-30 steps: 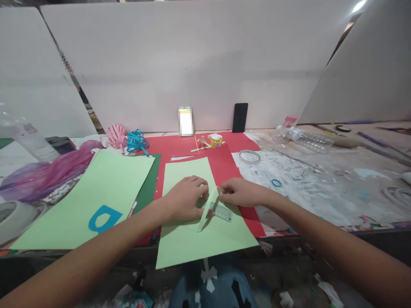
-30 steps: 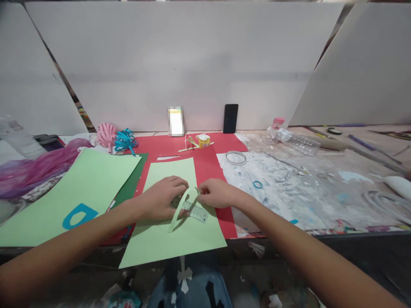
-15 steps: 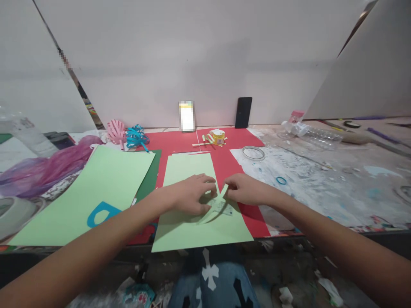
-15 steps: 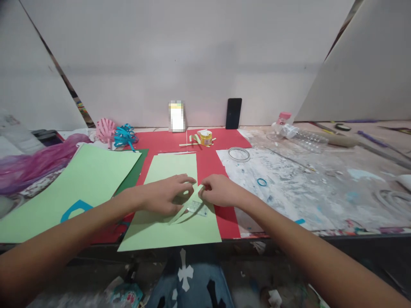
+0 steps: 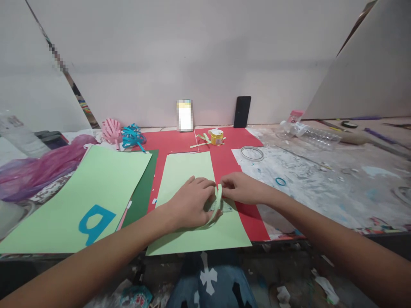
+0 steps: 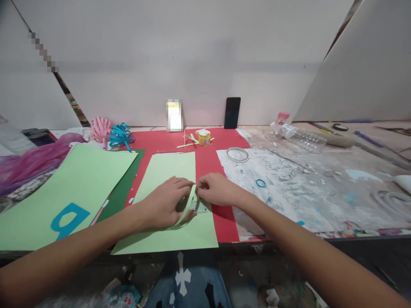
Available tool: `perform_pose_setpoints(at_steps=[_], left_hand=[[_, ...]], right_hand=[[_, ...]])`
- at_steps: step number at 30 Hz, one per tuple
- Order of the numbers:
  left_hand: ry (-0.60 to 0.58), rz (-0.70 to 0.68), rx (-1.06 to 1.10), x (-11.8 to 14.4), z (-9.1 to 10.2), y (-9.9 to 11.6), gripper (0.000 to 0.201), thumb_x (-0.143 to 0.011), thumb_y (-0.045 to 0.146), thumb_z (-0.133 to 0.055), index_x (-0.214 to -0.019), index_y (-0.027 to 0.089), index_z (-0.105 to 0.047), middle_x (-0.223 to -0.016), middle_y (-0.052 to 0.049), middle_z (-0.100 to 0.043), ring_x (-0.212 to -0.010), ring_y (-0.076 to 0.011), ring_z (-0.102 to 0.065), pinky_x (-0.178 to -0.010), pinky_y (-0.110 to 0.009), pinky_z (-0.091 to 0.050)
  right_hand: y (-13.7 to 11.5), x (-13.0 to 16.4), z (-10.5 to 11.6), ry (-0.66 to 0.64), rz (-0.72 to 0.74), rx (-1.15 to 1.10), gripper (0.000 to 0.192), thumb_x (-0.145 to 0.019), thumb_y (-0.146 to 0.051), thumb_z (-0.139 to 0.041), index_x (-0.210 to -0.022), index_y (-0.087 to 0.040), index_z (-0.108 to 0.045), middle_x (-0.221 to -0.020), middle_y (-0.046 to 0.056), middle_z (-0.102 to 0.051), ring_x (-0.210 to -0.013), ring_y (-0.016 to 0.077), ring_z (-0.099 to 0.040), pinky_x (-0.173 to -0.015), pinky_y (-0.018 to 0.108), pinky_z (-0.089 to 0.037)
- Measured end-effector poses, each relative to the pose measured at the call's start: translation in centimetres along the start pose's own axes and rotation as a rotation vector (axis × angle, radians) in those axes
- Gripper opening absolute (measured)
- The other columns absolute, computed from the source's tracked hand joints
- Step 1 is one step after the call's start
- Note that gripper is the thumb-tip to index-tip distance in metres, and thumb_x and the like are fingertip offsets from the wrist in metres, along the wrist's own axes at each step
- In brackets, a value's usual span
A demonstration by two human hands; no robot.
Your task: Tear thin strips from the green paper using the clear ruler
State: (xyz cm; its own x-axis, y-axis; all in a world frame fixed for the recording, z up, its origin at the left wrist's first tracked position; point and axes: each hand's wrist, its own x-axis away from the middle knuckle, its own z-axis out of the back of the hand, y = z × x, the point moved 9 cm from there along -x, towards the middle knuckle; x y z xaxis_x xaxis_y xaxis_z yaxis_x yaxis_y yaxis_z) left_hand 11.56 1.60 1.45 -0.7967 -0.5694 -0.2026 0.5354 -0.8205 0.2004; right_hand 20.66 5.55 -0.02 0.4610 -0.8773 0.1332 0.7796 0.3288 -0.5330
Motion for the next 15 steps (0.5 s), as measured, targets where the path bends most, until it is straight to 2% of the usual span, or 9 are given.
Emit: perform_pose_setpoints(at_steps=[3, 7, 15], left_hand=[[0.016, 0.012, 0.002, -0.03, -0.06, -0.05, 0.022, -0.085, 0.041, -0.058, -0.08, 0.02, -0.053, -0.092, -0.007, -0.063, -0.1, -0.0261, -0.056, -0.088, -0.041, -0.042], [0.023, -0.013, 0.009, 0.01, -0.24, 0.02, 0.02, -0.088, 0.04, -0.056, -0.091, 0.02, -0.055, -0.105, -0.009, -0.064, -0.107, -0.0263, -0.054, -0.092, -0.042, -0.04], [0.02, -0.066, 0.046, 0.15, -0.46, -0.08, 0.022, -0.089, 0.039, -0.054, -0.096, 0.019, -0.057, -0.106, -0.009, -0.063, -0.105, -0.0257, -0.054, -0.092, -0.041, -0.04]], right_hand=[[-0.04, -0.21, -0.16, -0.025, 0.019, -0.024, 0.012, -0.076, -0.024, -0.051, -0.068, -0.017, -0.057, -0.06, -0.002, -0.054, -0.058, 0.0123, -0.046, -0.053, 0.024, -0.031], [0.13, -0.46, -0.58, -0.089, 0.043, -0.048, 0.013, -0.075, -0.023, -0.053, -0.075, -0.016, -0.064, -0.062, -0.001, -0.057, -0.059, 0.0132, -0.049, -0.054, 0.024, -0.033], [0.34, -0.75, -0.58, -0.125, 0.012, -0.091, 0.009, -0.073, -0.022, -0.054, -0.07, -0.016, -0.061, -0.06, -0.002, -0.056, -0.057, 0.0126, -0.048, -0.052, 0.023, -0.034]])
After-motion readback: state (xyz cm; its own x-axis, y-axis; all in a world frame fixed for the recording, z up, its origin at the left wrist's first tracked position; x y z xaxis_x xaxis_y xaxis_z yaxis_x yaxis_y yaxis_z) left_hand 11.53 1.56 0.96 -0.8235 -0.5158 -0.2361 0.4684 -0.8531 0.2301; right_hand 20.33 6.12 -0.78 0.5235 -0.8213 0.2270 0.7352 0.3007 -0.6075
